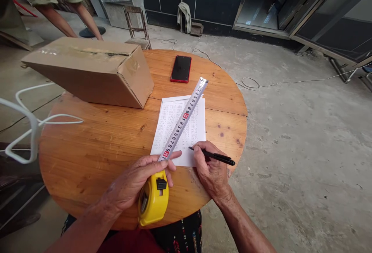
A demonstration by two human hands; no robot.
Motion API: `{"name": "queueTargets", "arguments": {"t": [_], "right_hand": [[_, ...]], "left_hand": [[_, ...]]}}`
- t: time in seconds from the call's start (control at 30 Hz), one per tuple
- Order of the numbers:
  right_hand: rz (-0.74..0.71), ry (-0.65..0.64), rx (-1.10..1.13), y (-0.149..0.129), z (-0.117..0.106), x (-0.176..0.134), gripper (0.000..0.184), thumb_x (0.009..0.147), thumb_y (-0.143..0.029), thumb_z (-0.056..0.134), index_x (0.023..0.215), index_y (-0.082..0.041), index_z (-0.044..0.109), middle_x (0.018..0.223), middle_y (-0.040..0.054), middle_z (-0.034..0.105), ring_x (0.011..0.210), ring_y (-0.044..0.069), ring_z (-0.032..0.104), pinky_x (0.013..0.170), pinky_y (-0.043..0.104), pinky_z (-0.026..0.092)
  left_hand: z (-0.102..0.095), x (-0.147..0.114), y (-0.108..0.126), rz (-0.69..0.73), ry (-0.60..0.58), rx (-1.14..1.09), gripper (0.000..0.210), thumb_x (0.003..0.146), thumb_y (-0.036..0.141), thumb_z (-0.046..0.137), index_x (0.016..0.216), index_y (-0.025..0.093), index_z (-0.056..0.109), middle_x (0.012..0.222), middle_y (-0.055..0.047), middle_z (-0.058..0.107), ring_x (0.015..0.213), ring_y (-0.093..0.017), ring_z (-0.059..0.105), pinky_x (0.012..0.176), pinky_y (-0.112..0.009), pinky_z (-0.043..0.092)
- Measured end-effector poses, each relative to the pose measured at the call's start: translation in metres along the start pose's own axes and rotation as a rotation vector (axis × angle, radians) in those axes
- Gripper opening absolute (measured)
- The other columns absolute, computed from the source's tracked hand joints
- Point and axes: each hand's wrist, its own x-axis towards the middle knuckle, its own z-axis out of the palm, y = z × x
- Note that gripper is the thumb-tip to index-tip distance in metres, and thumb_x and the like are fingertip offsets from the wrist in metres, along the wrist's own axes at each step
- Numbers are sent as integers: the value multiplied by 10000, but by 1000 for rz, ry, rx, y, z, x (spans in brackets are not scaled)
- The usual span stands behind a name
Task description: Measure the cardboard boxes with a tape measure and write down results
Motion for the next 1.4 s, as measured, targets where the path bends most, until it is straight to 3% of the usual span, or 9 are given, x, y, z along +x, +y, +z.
{"name": "queueTargets", "arguments": {"t": [0.17,0.47,0.73,1.0,1.2,1.4], "right_hand": [[8,-30,8,1,2,2,154,903,-251,510,797,-197,607,643,-32,555,519,91,480,477,210,396],[-1,-46,-9,5,3,2,148,906,-251,512,807,-198,610,651,-34,558,532,90,476,489,214,388],[-11,-23,-33,3,3,3,148,896,-242,515,792,-193,608,635,-36,563,529,92,505,500,214,413],[-46,-39,-55,1,3,4,155,887,-220,513,767,-185,604,623,-38,552,525,87,496,501,207,410],[-30,-58,2,1,1,3,159,886,-222,521,759,-188,611,606,-37,544,523,91,493,489,208,406],[54,90,175,2,1,3,126,906,-271,544,836,-217,633,588,-50,543,489,90,490,460,212,411]], "left_hand": [[-1,0,-1,2,10,18,237,862,342,558,824,160,704,1387,-103,535,689,-127,627,679,-275,469],[0,2,-1,-1,10,24,244,860,343,554,831,153,705,1237,-140,646,809,-194,654,743,-293,454],[-1,1,-1,-9,-15,-34,238,852,348,569,827,149,697,1340,-139,570,669,-136,642,649,-277,470],[-2,2,-3,-4,24,25,247,859,355,560,838,154,703,1366,-129,552,765,-173,659,684,-289,476],[-1,2,-3,-8,6,17,242,858,354,563,825,158,702,1362,-113,557,725,-146,649,681,-277,469],[-1,2,-3,-27,-11,-26,246,850,356,574,821,142,692,1174,-149,670,698,-155,643,619,-258,459]]}}
